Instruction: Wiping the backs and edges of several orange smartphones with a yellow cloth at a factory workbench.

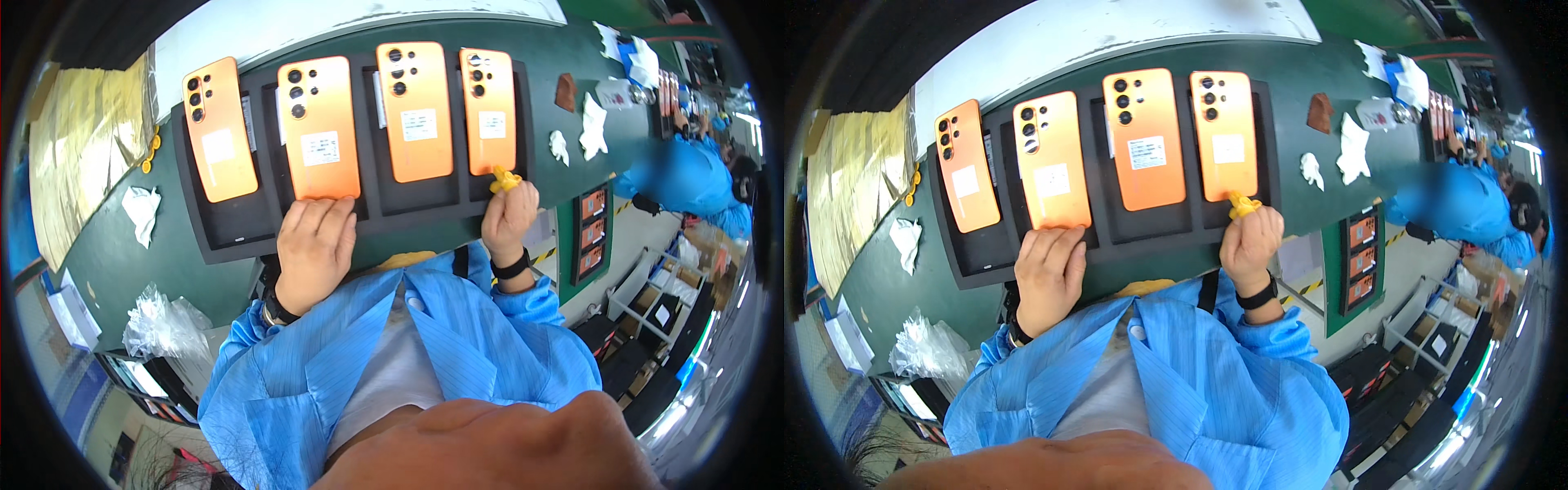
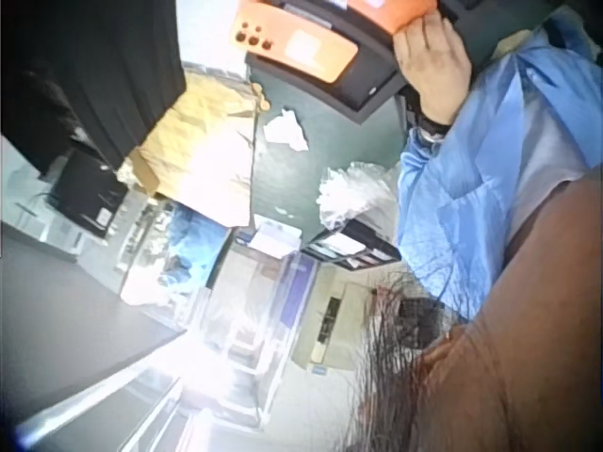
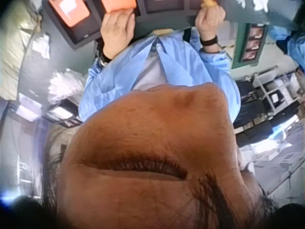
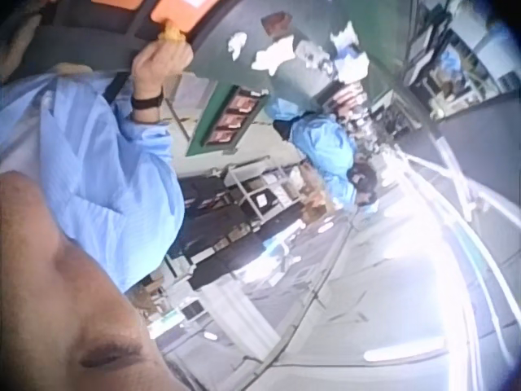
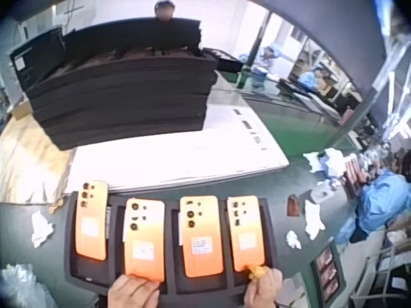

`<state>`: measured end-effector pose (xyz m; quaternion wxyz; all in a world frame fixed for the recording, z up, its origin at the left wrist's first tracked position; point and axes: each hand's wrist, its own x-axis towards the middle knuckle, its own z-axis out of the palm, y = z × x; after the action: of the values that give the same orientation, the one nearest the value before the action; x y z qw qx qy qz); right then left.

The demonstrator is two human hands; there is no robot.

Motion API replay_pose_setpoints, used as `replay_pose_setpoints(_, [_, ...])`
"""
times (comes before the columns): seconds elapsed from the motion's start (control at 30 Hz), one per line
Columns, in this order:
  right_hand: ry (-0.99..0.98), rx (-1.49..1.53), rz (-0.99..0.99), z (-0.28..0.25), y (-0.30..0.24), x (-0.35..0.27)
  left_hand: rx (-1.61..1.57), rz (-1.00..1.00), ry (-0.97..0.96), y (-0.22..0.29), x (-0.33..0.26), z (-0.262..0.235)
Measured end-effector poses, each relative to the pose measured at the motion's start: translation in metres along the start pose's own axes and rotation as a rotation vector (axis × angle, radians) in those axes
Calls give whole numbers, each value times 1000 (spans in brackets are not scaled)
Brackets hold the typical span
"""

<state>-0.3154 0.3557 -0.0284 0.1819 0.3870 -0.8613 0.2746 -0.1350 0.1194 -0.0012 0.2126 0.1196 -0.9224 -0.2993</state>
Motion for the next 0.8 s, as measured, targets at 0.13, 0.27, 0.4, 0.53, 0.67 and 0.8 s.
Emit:
replay_pose_setpoints(0.13, [62, 11, 33, 0, 0, 0, 33, 15, 45, 0, 2, 3])
replay_pose_setpoints(0.27, [258, 194, 137, -9, 16, 14, 21, 15, 62, 1, 4, 2])
replay_pose_setpoints(0.4, [183, -173, 252, -27, 73, 37, 23, 39, 113, 8, 0, -13])
replay_pose_setpoints(0.53, [-22, -376, 343, -18, 128, 31, 121, 132, 38, 10, 12, -6])
replay_pose_setpoints(0.67, [-104, -347, 383, -20, 134, 41, 180, 91, 45, 2, -2, 14])
replay_pose_setpoints(0.8, [-47, -3, 495, -23, 109, 63, 164, 95, 113, -1, -7, 22])
